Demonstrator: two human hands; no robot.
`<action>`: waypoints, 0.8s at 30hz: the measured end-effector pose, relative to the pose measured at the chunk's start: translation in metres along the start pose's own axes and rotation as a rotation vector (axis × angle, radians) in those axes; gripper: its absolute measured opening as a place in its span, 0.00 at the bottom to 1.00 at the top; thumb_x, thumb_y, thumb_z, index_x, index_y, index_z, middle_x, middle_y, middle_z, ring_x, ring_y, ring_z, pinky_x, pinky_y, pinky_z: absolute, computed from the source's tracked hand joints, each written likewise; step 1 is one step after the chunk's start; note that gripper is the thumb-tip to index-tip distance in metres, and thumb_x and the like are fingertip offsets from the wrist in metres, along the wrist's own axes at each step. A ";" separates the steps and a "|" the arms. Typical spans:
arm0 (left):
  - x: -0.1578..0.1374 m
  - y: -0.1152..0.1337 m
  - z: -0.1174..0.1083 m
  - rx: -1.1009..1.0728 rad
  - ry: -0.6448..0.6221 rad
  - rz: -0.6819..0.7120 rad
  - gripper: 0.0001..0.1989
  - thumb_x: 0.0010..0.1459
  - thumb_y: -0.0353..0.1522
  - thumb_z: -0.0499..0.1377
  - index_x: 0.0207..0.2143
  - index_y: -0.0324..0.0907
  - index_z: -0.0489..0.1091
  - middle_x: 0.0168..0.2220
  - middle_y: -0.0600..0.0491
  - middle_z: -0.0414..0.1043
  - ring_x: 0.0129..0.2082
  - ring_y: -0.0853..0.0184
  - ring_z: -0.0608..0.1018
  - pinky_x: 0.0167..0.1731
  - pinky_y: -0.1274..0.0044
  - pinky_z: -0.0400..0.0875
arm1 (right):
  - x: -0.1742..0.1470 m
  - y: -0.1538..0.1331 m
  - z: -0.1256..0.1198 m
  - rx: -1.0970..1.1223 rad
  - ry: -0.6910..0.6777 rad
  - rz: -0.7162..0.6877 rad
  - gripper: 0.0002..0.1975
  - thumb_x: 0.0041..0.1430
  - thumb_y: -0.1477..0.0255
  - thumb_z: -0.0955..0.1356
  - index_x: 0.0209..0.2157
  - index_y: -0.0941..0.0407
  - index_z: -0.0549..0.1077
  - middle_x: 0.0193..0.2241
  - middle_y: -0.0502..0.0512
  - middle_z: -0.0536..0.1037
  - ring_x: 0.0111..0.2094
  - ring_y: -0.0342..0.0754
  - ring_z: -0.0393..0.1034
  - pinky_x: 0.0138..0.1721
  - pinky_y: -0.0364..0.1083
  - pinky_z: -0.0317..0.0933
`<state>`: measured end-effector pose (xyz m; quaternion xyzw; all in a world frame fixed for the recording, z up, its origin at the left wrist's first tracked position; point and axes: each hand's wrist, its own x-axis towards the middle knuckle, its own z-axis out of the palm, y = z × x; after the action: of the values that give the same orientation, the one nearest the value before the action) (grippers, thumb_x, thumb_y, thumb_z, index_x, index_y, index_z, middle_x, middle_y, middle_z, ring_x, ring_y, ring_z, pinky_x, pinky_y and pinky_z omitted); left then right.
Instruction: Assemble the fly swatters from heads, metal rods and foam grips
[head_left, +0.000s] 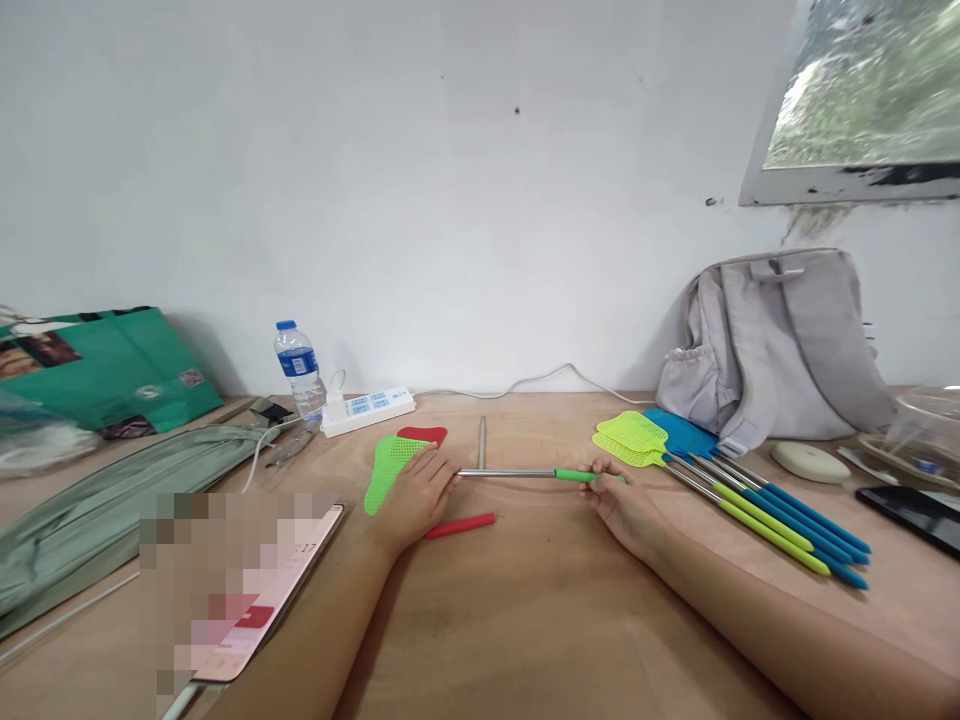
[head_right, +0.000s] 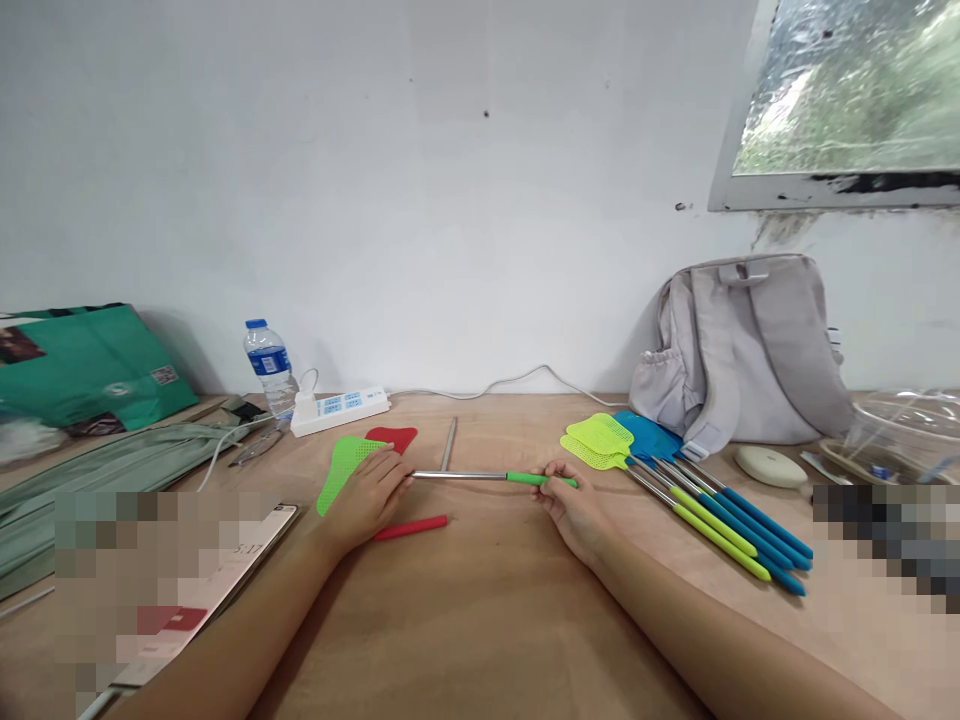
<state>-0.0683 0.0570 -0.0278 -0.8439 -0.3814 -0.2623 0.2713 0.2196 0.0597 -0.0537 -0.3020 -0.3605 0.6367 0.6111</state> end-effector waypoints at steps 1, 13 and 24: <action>0.000 0.000 0.000 0.001 -0.001 0.001 0.10 0.60 0.28 0.46 0.35 0.40 0.66 0.32 0.51 0.69 0.37 0.65 0.71 0.47 0.69 0.65 | 0.000 0.000 0.000 -0.004 0.000 0.000 0.10 0.33 0.80 0.70 0.20 0.55 0.67 0.24 0.45 0.71 0.25 0.40 0.64 0.29 0.41 0.58; 0.000 0.001 0.000 0.037 0.010 0.026 0.10 0.60 0.28 0.46 0.34 0.40 0.66 0.31 0.51 0.70 0.36 0.66 0.71 0.48 0.68 0.64 | -0.001 -0.001 0.002 -0.003 0.015 -0.005 0.09 0.33 0.80 0.69 0.20 0.55 0.66 0.23 0.45 0.70 0.25 0.40 0.63 0.28 0.41 0.58; 0.003 0.004 -0.004 0.079 0.032 0.035 0.10 0.60 0.28 0.46 0.34 0.40 0.66 0.31 0.52 0.70 0.35 0.67 0.72 0.48 0.69 0.64 | 0.001 0.001 -0.002 -0.032 -0.008 -0.004 0.09 0.36 0.79 0.68 0.21 0.54 0.65 0.23 0.44 0.66 0.24 0.40 0.62 0.27 0.41 0.58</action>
<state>-0.0648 0.0538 -0.0245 -0.8347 -0.3725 -0.2557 0.3148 0.2206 0.0612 -0.0555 -0.3086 -0.3734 0.6309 0.6061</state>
